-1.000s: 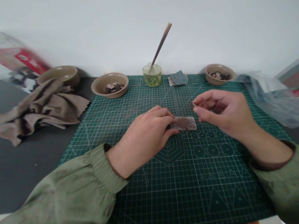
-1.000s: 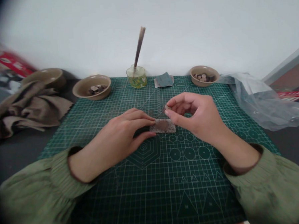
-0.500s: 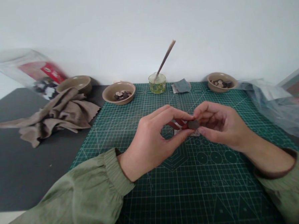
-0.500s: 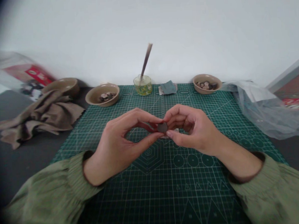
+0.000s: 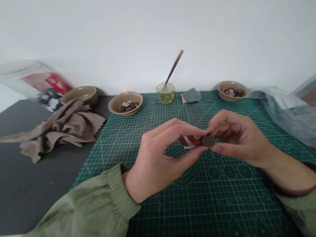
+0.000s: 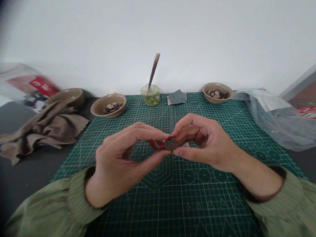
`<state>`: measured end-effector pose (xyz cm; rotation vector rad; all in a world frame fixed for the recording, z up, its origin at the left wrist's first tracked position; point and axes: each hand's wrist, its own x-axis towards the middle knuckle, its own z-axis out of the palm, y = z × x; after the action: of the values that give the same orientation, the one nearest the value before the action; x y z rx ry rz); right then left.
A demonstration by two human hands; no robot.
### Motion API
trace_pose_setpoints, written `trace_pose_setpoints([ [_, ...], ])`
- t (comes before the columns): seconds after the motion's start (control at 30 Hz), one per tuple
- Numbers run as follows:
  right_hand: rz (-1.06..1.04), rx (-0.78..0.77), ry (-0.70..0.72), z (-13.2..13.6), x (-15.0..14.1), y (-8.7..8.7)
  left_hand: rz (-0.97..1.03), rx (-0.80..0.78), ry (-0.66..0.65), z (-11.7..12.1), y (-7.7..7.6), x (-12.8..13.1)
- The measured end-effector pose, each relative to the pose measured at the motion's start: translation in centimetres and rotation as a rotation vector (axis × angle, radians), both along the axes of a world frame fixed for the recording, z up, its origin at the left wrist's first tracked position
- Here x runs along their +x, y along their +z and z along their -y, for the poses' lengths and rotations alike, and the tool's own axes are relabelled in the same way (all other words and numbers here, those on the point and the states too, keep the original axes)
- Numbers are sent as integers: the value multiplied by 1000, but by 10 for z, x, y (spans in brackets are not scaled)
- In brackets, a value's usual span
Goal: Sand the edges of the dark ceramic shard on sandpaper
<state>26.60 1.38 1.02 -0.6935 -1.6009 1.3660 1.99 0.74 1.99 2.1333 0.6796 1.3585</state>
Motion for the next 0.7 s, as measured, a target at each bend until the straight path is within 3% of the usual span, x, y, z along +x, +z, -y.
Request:
trace_pose_setpoints([
  [0.37, 19, 13, -8, 3, 0, 2, 159, -334, -167, 0, 0, 2],
  [0.7, -2, 8, 14, 4, 1, 1, 151, -332, -200, -1, -4, 2],
])
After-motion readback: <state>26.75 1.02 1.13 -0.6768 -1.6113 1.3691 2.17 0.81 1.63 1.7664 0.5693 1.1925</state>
